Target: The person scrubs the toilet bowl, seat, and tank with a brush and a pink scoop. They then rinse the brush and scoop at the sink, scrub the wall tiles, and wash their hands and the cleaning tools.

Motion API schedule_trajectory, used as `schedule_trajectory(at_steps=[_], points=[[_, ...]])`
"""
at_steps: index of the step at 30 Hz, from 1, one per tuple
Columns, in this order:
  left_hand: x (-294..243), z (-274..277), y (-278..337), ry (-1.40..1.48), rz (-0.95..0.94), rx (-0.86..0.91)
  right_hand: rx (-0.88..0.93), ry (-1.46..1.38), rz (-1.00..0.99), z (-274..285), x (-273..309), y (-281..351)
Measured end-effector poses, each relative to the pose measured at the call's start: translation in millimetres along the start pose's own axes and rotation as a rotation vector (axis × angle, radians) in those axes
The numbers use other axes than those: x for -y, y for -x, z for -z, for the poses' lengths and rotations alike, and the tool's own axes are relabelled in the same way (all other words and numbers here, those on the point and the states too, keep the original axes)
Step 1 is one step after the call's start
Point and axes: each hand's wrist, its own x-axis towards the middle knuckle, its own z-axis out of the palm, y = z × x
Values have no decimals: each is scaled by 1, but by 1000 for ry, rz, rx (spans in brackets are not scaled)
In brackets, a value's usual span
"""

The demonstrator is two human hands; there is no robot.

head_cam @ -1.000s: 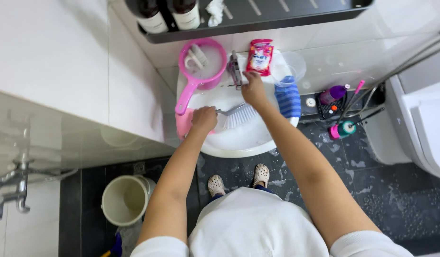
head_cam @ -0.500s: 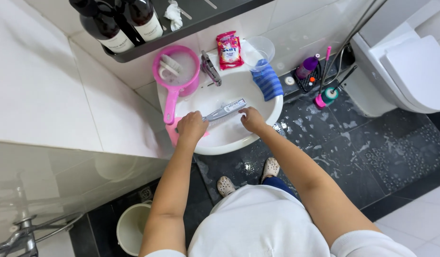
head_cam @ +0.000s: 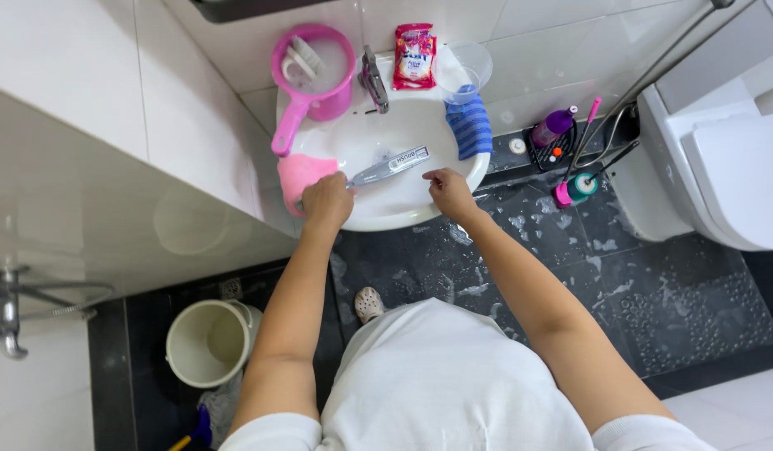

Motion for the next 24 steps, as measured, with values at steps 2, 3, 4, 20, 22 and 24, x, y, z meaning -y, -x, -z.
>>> schedule_trajectory(at_steps=[2,3,4,20,22,24], points=[[-10,-11,8,-7,0,-54,-6,-28,22,15,2,12],[-16,-16,10,-19,-17,-102,-27,-57,31,23,3,17],[-23,-19,13,-21,-9,-108,-22,-60,39,29,0,19],[-38,-68,17,-23,50,-163,-97,-75,1,74,-44,-24],[-21,-78,3,-36,38,-123,-144,-27,-20,78,-40,-50],[4,-96,-18,-73,-10,-21,-202,130,-27,79,-34,-80]])
